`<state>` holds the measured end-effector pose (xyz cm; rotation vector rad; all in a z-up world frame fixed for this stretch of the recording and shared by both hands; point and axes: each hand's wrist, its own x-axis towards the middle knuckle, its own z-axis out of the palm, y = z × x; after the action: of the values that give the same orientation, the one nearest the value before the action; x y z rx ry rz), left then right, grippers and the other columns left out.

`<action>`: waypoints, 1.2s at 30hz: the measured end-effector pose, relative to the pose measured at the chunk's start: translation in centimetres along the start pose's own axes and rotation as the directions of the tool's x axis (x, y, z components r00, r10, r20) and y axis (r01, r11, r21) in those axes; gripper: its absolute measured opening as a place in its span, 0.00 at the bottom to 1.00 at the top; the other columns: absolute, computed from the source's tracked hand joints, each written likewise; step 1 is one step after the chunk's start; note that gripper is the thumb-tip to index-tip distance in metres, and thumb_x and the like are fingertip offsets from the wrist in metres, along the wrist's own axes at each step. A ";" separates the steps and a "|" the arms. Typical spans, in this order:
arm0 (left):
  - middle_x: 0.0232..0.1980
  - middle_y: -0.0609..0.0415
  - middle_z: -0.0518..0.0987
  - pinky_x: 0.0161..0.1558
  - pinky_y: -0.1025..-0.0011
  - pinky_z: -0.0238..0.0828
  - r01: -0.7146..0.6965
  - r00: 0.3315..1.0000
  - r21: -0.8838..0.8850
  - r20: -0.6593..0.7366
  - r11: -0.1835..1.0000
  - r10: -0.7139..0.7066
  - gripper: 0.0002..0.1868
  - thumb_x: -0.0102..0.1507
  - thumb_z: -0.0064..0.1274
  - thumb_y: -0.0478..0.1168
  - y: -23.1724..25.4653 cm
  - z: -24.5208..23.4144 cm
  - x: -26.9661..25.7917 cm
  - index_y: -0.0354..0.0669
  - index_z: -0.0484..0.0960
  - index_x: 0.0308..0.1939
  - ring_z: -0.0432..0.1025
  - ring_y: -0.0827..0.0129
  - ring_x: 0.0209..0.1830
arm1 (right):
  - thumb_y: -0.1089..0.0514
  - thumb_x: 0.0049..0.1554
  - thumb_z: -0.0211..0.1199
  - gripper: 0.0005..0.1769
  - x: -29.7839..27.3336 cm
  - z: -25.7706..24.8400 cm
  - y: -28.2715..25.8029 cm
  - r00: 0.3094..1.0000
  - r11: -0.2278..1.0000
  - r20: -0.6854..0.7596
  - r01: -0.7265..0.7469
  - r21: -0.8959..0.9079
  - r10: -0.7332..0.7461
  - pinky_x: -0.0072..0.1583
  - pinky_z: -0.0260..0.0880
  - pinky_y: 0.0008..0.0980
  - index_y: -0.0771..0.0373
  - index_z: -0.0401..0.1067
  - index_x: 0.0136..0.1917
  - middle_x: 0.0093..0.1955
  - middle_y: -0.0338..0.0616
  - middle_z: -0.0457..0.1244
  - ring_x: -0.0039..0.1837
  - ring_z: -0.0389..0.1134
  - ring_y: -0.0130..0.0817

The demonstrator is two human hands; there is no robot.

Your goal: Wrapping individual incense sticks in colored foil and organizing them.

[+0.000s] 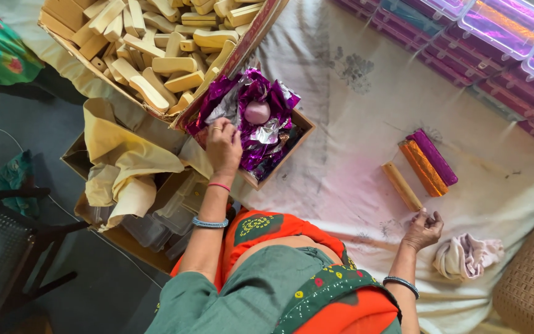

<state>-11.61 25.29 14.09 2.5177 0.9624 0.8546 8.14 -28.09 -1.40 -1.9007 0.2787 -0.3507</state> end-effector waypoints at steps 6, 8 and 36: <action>0.61 0.50 0.78 0.51 0.64 0.77 0.110 0.994 -0.194 0.012 0.975 -0.110 0.07 0.62 0.61 0.32 1.8 1.3 -1.9 0.36 0.76 0.37 0.77 0.58 0.52 | 0.57 0.65 0.73 0.17 -3.1 1.0 -1.5 0.950 0.977 -0.245 0.160 -0.144 -0.192 0.47 0.69 0.30 0.71 0.68 0.54 0.44 0.40 0.64 0.45 0.65 0.29; 0.60 0.49 0.79 0.50 0.62 0.76 0.110 0.994 -0.215 0.017 0.970 -0.109 0.08 0.61 0.61 0.31 2.6 0.7 -1.8 0.35 0.76 0.37 0.76 0.56 0.51 | 0.58 0.66 0.72 0.15 -4.5 3.8 -2.9 0.968 0.979 -0.149 0.199 -0.039 -0.202 0.48 0.68 0.29 0.70 0.69 0.52 0.45 0.39 0.62 0.46 0.63 0.28; 0.63 0.38 0.72 0.63 0.53 0.60 -0.292 0.808 0.128 0.564 0.948 0.173 0.26 0.66 0.48 0.48 2.6 7.6 -4.2 0.36 0.72 0.64 0.66 0.47 0.65 | 0.61 0.52 0.68 0.11 -21.3 35.9 -31.3 0.113 0.796 0.931 0.560 0.229 -0.347 0.63 0.70 0.39 0.59 0.83 0.50 0.48 0.49 0.72 0.53 0.73 0.44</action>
<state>-8.06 19.93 7.69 2.8539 0.5754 0.0464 2.51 21.50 13.87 -1.9836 -1.2265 0.5283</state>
